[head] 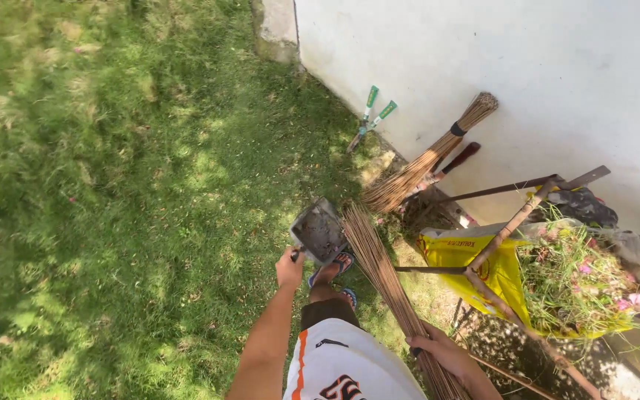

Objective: Sweeping fallen flower petals and leaves from the ground into a dustpan and emptying the contents into a waste bag in a garden.

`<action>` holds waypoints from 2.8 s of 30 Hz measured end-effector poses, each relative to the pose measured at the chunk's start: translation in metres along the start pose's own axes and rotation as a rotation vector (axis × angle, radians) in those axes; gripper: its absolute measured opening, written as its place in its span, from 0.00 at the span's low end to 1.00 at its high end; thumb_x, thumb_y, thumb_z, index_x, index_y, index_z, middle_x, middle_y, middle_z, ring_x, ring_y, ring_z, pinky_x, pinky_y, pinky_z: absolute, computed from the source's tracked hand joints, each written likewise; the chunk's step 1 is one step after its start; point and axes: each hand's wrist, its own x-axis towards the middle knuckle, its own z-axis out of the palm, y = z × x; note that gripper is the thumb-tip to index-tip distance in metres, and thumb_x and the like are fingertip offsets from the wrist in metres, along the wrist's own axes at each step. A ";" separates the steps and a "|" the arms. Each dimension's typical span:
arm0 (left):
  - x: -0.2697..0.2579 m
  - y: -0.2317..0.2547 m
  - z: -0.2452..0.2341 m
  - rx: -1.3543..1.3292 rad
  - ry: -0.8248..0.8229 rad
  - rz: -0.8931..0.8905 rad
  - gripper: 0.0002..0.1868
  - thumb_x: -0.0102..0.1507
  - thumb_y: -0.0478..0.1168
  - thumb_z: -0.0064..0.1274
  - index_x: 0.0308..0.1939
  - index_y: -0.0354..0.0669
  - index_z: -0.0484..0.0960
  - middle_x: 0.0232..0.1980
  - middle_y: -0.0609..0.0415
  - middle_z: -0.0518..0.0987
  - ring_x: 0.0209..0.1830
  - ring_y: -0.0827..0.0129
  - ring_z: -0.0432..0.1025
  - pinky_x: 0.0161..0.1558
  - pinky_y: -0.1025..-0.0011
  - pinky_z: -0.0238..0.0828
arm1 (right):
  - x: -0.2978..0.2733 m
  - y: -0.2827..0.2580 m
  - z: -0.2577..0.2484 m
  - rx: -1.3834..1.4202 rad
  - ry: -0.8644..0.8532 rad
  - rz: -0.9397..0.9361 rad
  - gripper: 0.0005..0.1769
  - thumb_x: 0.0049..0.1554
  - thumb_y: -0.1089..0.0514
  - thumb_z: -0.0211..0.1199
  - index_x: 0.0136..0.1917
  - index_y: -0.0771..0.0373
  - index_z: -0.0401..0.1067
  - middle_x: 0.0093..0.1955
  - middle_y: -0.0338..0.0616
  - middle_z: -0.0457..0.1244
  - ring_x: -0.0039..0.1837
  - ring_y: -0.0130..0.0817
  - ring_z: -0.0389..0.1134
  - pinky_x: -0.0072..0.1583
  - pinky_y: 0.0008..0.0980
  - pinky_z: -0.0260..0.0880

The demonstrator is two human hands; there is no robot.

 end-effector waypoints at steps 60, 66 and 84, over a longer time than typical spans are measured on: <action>-0.158 -0.183 -0.646 -1.339 1.998 -0.239 0.17 0.71 0.43 0.54 0.29 0.46 0.70 0.25 0.63 0.63 0.25 0.75 0.50 0.31 0.76 0.50 | -0.099 -0.552 0.633 -0.850 -0.724 -0.355 0.16 0.60 0.57 0.60 0.60 0.64 0.69 0.39 0.55 0.66 0.29 0.43 0.64 0.28 0.37 0.62; -0.117 -0.197 -0.731 -1.339 2.145 -0.239 0.17 0.71 0.45 0.54 0.30 0.47 0.68 0.28 0.63 0.63 0.30 0.72 0.53 0.39 0.74 0.53 | -0.072 -0.659 0.727 -0.906 -0.787 -0.357 0.22 0.60 0.56 0.59 0.66 0.64 0.68 0.35 0.57 0.66 0.26 0.45 0.64 0.28 0.38 0.64; -0.030 -0.372 -1.008 -1.420 2.321 -0.575 0.15 0.73 0.44 0.53 0.32 0.46 0.71 0.31 0.61 0.68 0.31 0.73 0.62 0.39 0.73 0.63 | -0.106 -0.794 1.103 -1.146 -0.846 -0.410 0.26 0.61 0.54 0.58 0.71 0.61 0.66 0.39 0.54 0.69 0.30 0.42 0.68 0.30 0.37 0.71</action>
